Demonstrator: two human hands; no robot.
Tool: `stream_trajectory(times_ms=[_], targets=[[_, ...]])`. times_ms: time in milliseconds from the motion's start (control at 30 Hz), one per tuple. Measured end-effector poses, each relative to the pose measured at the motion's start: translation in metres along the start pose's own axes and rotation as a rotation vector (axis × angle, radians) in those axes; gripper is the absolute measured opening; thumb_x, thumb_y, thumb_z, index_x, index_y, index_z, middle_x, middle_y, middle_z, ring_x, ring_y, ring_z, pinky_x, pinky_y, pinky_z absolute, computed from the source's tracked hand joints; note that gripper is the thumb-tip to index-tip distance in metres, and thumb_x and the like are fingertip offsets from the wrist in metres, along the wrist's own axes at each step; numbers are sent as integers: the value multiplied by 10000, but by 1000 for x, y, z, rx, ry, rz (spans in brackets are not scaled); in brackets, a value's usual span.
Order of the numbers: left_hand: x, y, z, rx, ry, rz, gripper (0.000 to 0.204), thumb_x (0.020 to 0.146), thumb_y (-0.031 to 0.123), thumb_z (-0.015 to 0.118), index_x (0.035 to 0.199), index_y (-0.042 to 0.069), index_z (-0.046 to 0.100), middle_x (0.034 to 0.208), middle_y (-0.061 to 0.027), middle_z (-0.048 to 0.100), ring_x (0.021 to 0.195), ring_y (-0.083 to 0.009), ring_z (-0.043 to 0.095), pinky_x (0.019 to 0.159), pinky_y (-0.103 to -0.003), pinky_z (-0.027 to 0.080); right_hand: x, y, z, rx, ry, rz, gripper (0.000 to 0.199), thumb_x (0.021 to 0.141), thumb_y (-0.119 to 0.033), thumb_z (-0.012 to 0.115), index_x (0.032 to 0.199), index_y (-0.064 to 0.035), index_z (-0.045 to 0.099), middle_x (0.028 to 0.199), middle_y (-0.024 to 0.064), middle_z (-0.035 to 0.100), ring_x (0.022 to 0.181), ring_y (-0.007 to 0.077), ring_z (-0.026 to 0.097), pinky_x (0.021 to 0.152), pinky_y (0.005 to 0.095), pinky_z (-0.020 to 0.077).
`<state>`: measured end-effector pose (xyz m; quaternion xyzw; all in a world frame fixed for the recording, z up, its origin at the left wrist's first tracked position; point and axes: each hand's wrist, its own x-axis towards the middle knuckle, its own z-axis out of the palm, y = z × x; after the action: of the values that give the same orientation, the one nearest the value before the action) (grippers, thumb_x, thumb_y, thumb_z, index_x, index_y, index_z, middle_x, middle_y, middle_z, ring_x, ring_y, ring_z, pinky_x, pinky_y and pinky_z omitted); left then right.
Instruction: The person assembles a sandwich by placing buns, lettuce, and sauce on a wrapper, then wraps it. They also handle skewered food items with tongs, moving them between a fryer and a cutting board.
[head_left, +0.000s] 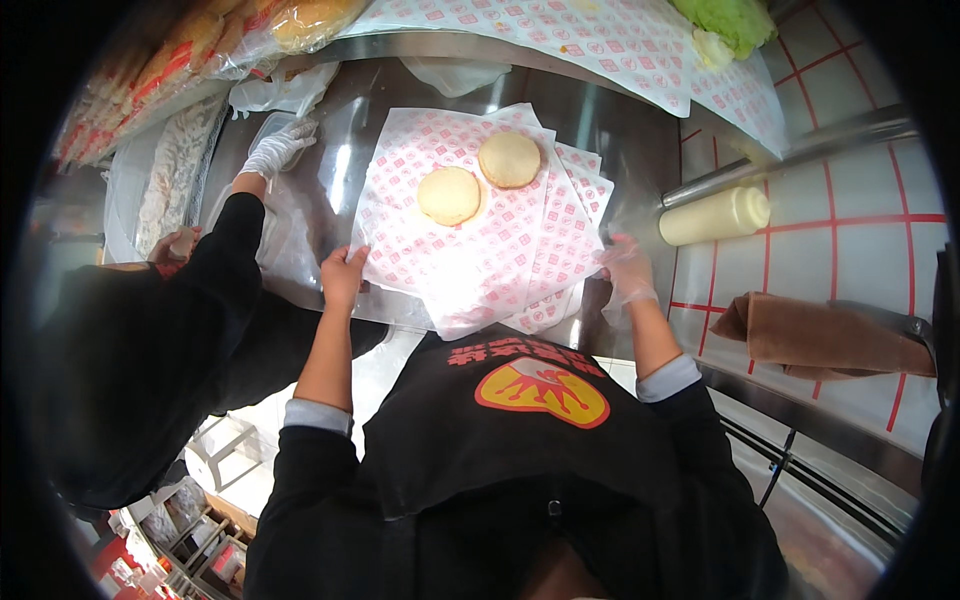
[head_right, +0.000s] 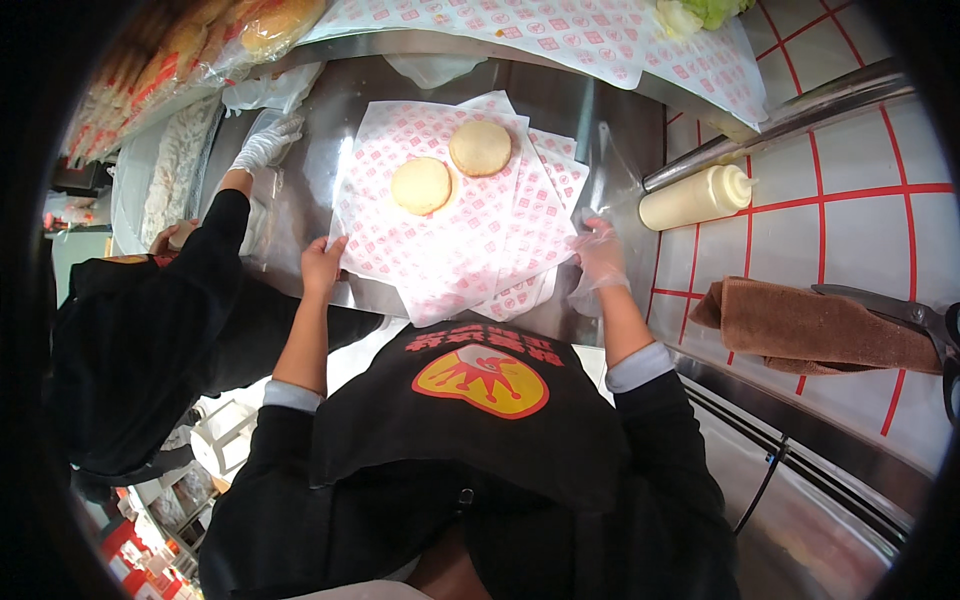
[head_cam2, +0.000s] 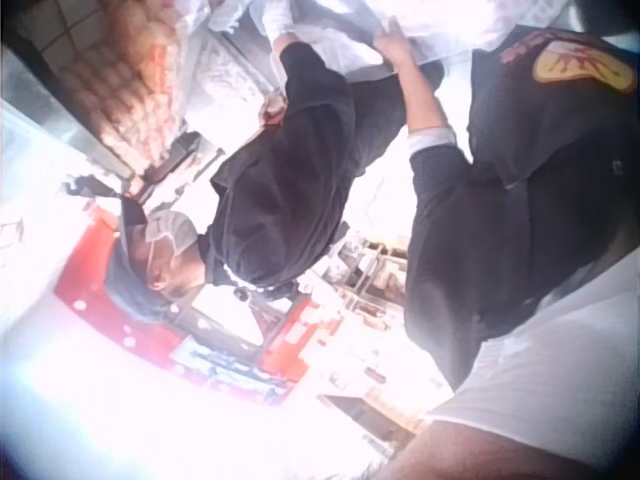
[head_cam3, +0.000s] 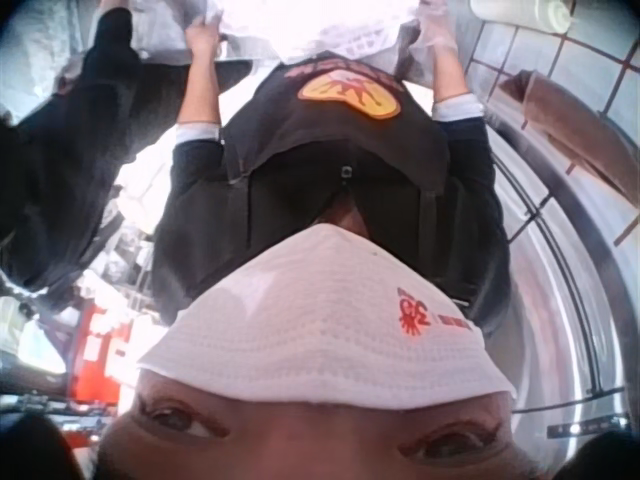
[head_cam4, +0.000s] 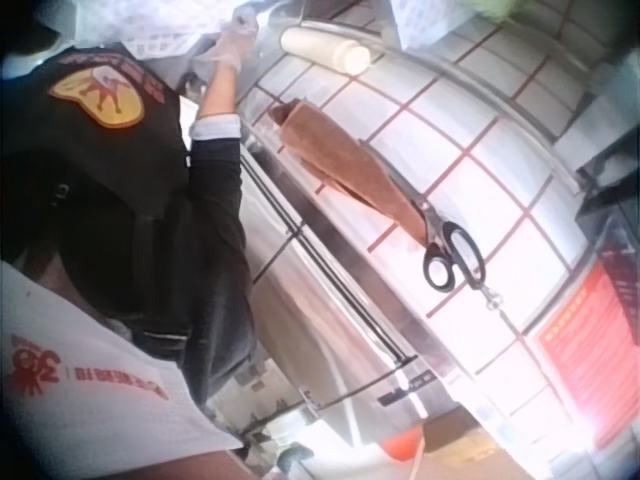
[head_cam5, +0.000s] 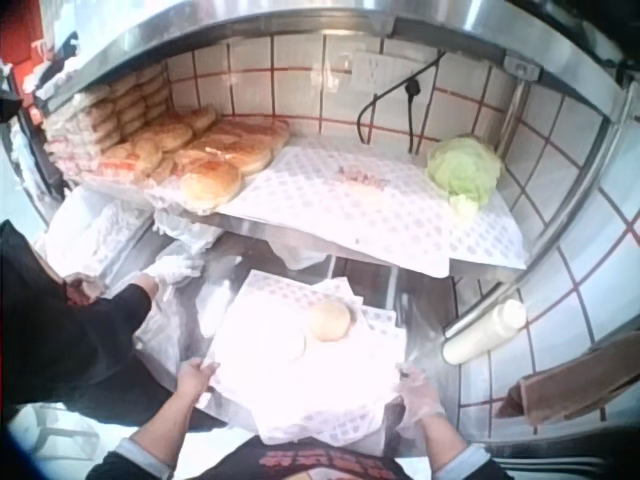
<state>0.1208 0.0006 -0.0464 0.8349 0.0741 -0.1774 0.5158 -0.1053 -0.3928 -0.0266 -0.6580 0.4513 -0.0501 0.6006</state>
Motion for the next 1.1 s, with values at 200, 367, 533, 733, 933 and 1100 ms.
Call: stream_trajectory(times_ms=[200,367,533,733,933,1100], targets=[[31,13,3,94,-70,-3,229,768,177,707,879,-18,660,632,-52,612,462,-117,524,397,-278,413,52,12,-14,-166,118,-111,371,743,-58,628,1091,-10,511,817,111,623,680,176,599,622,312,486],[16,19,10,100,-96,-44,256,707,146,732,886,-21,659,719,-74,644,573,-151,586,463,-321,457,39,-15,-19,-591,262,-337,370,695,-192,619,1040,-60,595,955,183,644,918,329,618,817,381,479],[12,5,8,145,-66,-28,360,686,158,756,947,-14,577,782,-87,629,667,-177,602,571,-319,491,-47,-122,-15,-268,197,-677,209,795,-155,647,954,-19,640,880,135,649,799,241,623,749,327,488],[19,8,-1,341,116,101,465,684,213,749,1027,10,509,747,-96,593,654,-204,586,611,-342,480,-28,-296,-67,-107,668,-1078,282,813,-160,611,1036,11,621,993,131,642,929,220,605,823,319,473],[-4,29,-9,370,241,337,368,749,186,677,1061,54,535,877,-111,562,825,-262,562,733,-372,454,25,-377,-86,-1136,511,-592,357,785,-295,588,1036,-46,635,1102,181,607,1039,320,572,878,376,460],[-14,22,-12,286,206,289,324,754,133,667,1044,45,552,908,-102,555,828,-242,554,719,-346,460,49,-340,-63,-1093,467,-656,284,762,-248,598,952,-39,626,1003,182,628,940,344,592,839,381,466]])
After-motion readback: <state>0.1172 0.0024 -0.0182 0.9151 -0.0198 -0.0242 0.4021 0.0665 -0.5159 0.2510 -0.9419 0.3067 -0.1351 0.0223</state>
